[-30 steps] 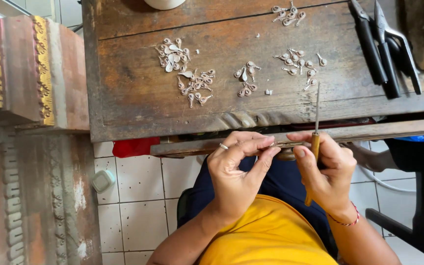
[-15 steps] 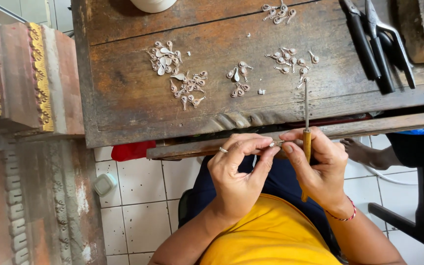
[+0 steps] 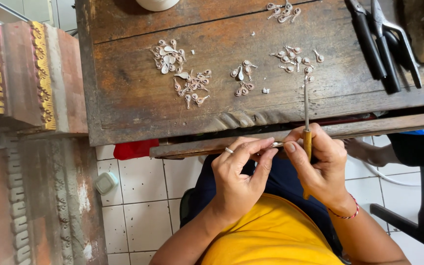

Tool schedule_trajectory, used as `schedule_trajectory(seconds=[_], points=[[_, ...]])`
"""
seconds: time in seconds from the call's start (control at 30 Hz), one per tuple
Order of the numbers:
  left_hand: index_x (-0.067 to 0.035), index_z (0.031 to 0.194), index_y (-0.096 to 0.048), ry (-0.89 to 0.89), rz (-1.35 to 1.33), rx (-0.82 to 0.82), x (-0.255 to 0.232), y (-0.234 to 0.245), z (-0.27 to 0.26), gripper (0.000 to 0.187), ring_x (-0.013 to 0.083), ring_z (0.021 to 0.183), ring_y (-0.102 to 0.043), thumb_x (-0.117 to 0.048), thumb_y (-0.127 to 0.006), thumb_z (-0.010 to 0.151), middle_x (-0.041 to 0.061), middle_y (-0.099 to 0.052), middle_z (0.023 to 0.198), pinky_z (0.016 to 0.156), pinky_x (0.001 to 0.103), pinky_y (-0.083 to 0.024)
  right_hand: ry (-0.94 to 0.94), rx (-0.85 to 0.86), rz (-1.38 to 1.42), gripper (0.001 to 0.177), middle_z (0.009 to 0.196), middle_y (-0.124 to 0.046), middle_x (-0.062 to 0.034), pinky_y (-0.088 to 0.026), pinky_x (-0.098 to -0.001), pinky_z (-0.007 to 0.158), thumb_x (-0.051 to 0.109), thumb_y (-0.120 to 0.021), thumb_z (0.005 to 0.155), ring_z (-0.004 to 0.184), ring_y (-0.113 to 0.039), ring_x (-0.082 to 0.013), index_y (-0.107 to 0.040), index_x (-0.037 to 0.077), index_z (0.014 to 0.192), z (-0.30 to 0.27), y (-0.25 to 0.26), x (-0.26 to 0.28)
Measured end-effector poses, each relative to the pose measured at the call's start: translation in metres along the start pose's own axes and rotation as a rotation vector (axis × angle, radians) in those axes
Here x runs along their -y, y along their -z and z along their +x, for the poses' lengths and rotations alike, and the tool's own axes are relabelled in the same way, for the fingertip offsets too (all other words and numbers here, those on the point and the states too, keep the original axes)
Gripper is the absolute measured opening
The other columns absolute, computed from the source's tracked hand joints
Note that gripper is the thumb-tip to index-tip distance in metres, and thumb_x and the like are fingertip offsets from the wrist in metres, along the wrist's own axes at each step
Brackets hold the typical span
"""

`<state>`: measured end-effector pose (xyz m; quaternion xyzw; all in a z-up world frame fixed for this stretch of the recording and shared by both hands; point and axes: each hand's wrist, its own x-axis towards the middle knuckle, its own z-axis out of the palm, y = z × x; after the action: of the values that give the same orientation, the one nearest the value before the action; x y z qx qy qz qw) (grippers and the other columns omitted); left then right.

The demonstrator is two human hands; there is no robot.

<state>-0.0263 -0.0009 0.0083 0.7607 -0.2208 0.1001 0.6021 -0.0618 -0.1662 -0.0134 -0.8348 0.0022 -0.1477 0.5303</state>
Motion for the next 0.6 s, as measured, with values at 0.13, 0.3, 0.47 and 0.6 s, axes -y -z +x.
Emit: schedule_trajectory(seconds=[0.13,0.3,0.47,0.6], points=[[-0.002,0.105,-0.069,0.011,0.033,0.020,0.002,0.005,-0.002,0.010,0.0192,0.071,-0.067,-0.010,-0.065,0.100,0.010,-0.073,0.096,0.071,0.031,-0.057,0.001,0.046,0.024,0.013,0.083,-0.066,-0.0020,-0.045,-0.0225,0.064,0.010,-0.060,0.101,0.065,-0.052,-0.0088,-0.058,0.005,0.088,0.005,-0.006,0.004],[-0.003,0.095,-0.071,0.066,0.023,-0.052,0.017,0.003,-0.010,0.008,0.0295,0.063,-0.071,-0.008,-0.065,0.097,0.010,-0.069,0.075,0.053,0.035,-0.058,0.089,0.028,0.122,0.008,0.040,-0.045,0.0010,-0.036,-0.0207,0.042,0.011,-0.067,0.094,0.035,-0.036,-0.0077,-0.072,0.007,0.089,0.019,-0.018,0.004],[-0.003,0.093,-0.067,0.042,0.189,-0.108,0.023,0.009,-0.004,0.009,0.0304,0.057,-0.066,-0.008,-0.061,0.098,0.011,-0.063,0.068,0.050,0.035,-0.054,0.156,0.057,-0.046,0.027,0.046,-0.047,-0.0022,-0.040,-0.0223,0.043,0.011,-0.064,0.096,0.034,-0.039,-0.0144,-0.063,0.000,0.121,0.011,-0.015,0.012],[-0.005,0.101,-0.061,0.046,0.470,-0.077,0.037,0.004,-0.013,0.008,0.0268,0.061,-0.057,-0.011,-0.056,0.102,0.008,-0.061,0.077,0.063,0.044,-0.046,0.197,0.241,-0.273,0.046,0.064,-0.049,-0.0006,-0.034,-0.0276,0.047,0.014,-0.059,0.102,0.044,-0.034,-0.0151,-0.046,-0.001,0.143,-0.022,-0.003,-0.010]])
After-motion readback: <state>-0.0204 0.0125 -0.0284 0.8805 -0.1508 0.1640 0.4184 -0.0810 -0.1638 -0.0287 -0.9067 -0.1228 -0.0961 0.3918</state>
